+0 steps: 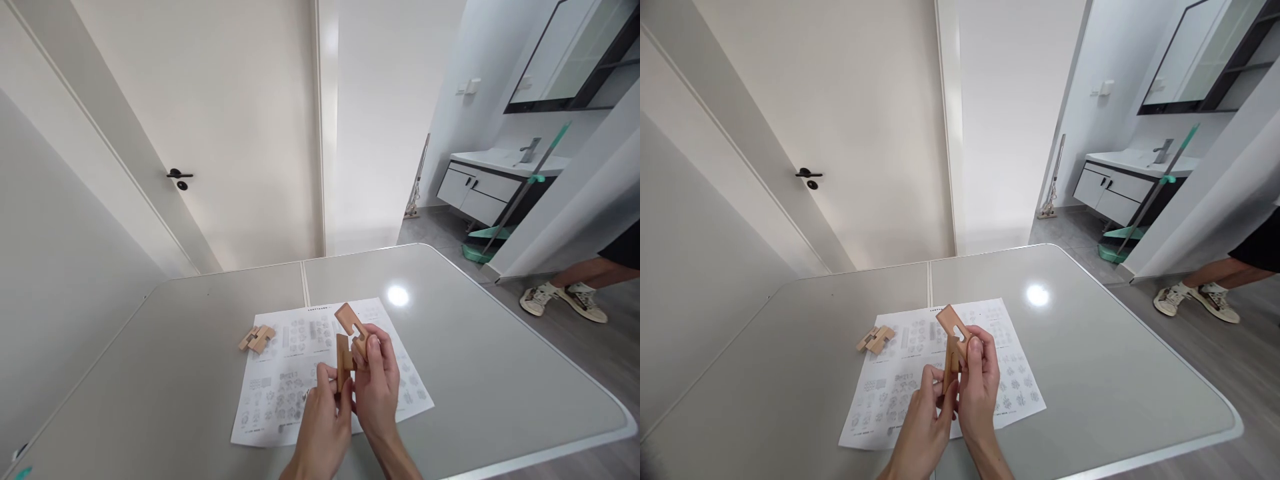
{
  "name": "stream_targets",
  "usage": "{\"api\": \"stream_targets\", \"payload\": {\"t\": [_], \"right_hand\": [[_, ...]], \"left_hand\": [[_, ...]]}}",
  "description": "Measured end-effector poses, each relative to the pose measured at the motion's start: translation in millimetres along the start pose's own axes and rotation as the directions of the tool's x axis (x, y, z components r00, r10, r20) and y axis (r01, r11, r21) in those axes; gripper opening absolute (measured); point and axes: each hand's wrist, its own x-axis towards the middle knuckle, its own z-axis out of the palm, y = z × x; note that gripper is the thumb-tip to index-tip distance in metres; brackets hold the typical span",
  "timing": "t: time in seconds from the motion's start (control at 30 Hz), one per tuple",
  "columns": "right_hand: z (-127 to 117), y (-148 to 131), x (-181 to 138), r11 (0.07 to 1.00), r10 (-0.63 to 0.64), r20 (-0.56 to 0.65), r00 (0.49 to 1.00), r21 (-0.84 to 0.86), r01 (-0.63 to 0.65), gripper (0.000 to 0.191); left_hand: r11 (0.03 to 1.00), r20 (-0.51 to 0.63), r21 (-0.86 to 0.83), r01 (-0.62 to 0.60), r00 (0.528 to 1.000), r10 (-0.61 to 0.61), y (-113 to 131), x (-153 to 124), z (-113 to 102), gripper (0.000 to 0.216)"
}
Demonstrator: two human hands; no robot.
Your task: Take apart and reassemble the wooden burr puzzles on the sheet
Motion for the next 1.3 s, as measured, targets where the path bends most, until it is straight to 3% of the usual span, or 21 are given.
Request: {"api": "stream_targets", "payload": {"t": [0.2, 0.37, 0.43, 0.63, 0.83, 0.97, 1.1, 1.3], "right_hand": [[0, -1, 0, 0.999, -0.036, 0.0, 0.999, -0.016, 0.036, 0.033], [3, -11, 0, 0.995, 0.084, 0.102, 0.991, 0.046, -0.089, 0.032], [4, -13, -2, 0.991, 0.124, 0.125, 0.984, 0.043, -0.13, 0.033], [6, -8, -4, 0.999, 0.031, 0.0, 1.0, -0.026, -0.031, 0.039], [3, -7, -2, 0.995, 0.098, 0.072, 0.993, -0.001, -0.098, 0.035], [2, -6, -1, 0.993, 0.117, 0.037, 0.992, -0.015, -0.117, 0.037], [0, -6, 0, 0.993, 0.119, 0.071, 0.99, -0.009, -0.118, 0.036], [-2, -4, 2, 0.989, 0.134, 0.096, 0.986, 0.048, -0.139, 0.033]], "left_hand": [[0.992, 0.04, -0.129, 0.009, 0.999, -0.004, 2, -3, 2, 0.03], [0.966, 0.11, -0.254, 0.044, 0.994, -0.016, 7, -3, -9, 0.031], [0.974, 0.099, -0.222, 0.044, 0.995, -0.022, 9, -4, -10, 0.03], [0.989, 0.01, -0.143, 0.022, 1.0, -0.021, 11, -7, -2, 0.032], [0.993, 0.067, -0.121, 0.0, 0.998, 0.008, 22, -9, -8, 0.029], [0.997, 0.026, -0.076, -0.003, 1.0, 0.005, 19, -8, -5, 0.025], [0.999, -0.03, 0.046, -0.021, 0.999, 0.022, 10, -5, 2, 0.021], [0.981, 0.016, 0.188, -0.044, 0.999, 0.042, 7, -5, 3, 0.014]]}}
